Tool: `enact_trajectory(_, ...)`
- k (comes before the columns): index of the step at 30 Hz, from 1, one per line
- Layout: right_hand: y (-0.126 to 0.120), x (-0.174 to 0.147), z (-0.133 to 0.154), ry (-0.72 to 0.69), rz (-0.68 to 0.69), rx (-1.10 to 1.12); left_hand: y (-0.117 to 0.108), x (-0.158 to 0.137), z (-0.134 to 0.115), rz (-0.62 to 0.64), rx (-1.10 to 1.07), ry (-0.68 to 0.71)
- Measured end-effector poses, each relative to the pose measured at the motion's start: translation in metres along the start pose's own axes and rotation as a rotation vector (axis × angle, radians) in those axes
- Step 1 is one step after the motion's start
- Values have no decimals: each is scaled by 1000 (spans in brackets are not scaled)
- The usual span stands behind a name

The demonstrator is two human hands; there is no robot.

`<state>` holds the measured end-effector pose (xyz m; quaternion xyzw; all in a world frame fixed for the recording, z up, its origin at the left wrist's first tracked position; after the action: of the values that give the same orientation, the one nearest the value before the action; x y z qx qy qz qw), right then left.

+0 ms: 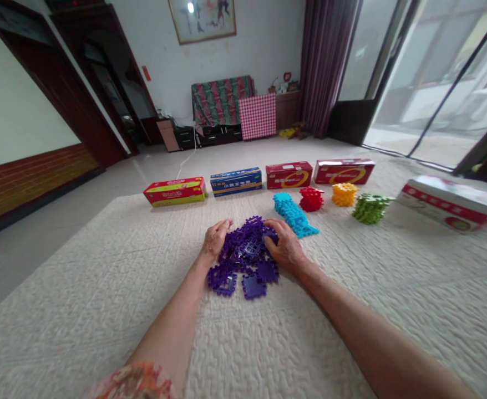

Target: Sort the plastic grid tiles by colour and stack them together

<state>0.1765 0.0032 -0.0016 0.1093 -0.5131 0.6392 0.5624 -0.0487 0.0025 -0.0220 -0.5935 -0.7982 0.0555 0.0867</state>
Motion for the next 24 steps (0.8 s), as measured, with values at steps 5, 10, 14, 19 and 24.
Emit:
enact_trajectory(5,4,-2,-4,44,15,-66,-4,0,1,-10,29,-28)
enact_trajectory(10,4,-6,-1,22,98,-71,14,-1,-2,72,-114,-36)
enact_trajectory(14,-4,-10,2,48,108,-38,17,-1,-5,125,-225,-78)
enact_trajectory(19,-8,-6,-6,84,-29,-45,1,4,-3,31,-206,-103)
enact_trajectory(24,4,-4,-7,63,64,-106,0,6,1,27,-137,-101)
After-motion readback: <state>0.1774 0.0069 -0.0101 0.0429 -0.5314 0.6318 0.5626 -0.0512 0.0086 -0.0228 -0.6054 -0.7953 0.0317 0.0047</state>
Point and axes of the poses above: each hand's wrist, its own x-axis towards the middle knuckle, its own y-axis out of the palm, z = x × y, the point moved 7 cm from there along x, towards the middle knuckle, and after that the axes turned 7 degrees about -y, right-handed, at the moved point
